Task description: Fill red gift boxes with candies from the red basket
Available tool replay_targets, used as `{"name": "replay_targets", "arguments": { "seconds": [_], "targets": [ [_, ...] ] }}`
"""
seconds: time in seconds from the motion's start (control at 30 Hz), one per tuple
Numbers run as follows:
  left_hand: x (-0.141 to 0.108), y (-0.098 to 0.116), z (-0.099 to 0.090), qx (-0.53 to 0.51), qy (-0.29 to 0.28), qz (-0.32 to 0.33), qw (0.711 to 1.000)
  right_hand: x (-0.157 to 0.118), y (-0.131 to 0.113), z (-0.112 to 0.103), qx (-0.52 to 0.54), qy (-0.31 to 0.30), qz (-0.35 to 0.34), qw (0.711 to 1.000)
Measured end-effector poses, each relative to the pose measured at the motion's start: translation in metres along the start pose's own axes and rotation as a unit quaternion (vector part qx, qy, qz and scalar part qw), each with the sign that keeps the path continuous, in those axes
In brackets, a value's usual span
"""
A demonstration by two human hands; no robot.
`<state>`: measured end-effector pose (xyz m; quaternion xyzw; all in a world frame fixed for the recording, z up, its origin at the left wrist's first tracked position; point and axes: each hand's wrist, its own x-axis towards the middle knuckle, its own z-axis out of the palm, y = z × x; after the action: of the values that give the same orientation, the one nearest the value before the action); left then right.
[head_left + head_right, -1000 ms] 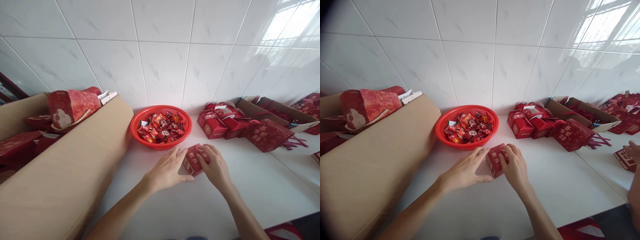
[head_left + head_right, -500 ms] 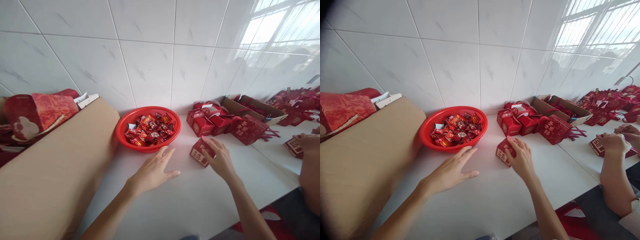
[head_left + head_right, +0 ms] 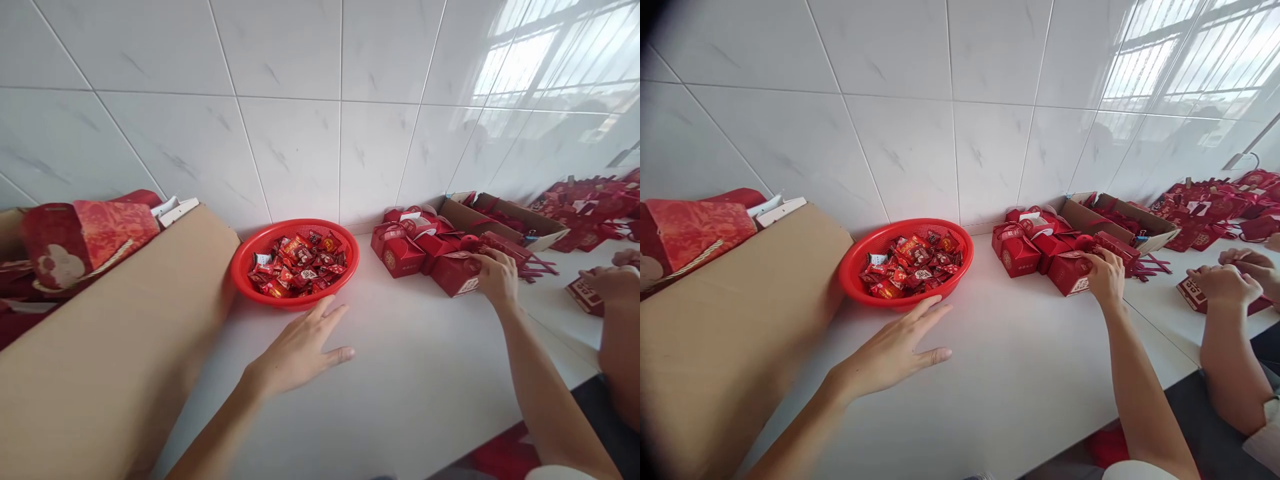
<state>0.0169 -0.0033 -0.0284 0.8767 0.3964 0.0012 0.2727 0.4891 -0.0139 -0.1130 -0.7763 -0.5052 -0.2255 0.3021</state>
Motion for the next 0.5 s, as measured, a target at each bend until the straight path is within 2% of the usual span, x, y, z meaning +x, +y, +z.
{"name": "replay_targets", "arguments": {
  "seconds": [0.1,0.2,0.33,0.4,0.5],
  "targets": [
    [-0.006,0.003,-0.002,-0.004,0.009,0.002,1.000,0.002,-0.001,0.002,0.007,0.040,0.019,0.999],
    [-0.017,0.004,-0.003,-0.004,0.027,-0.006,1.000,-0.009,-0.018,0.004,0.028,0.074,-0.008,0.997],
    [-0.039,0.001,-0.001,0.023,0.079,-0.007,0.997,-0.031,-0.040,0.008,0.007,0.031,-0.047,0.998],
    [-0.053,-0.003,0.001,0.047,0.113,-0.001,0.992,-0.037,-0.042,0.009,-0.004,0.005,-0.045,0.999],
    [-0.079,-0.016,0.007,0.097,0.171,-0.006,0.981,-0.038,-0.034,0.009,-0.011,0.003,-0.016,1.000]
  ]
}}
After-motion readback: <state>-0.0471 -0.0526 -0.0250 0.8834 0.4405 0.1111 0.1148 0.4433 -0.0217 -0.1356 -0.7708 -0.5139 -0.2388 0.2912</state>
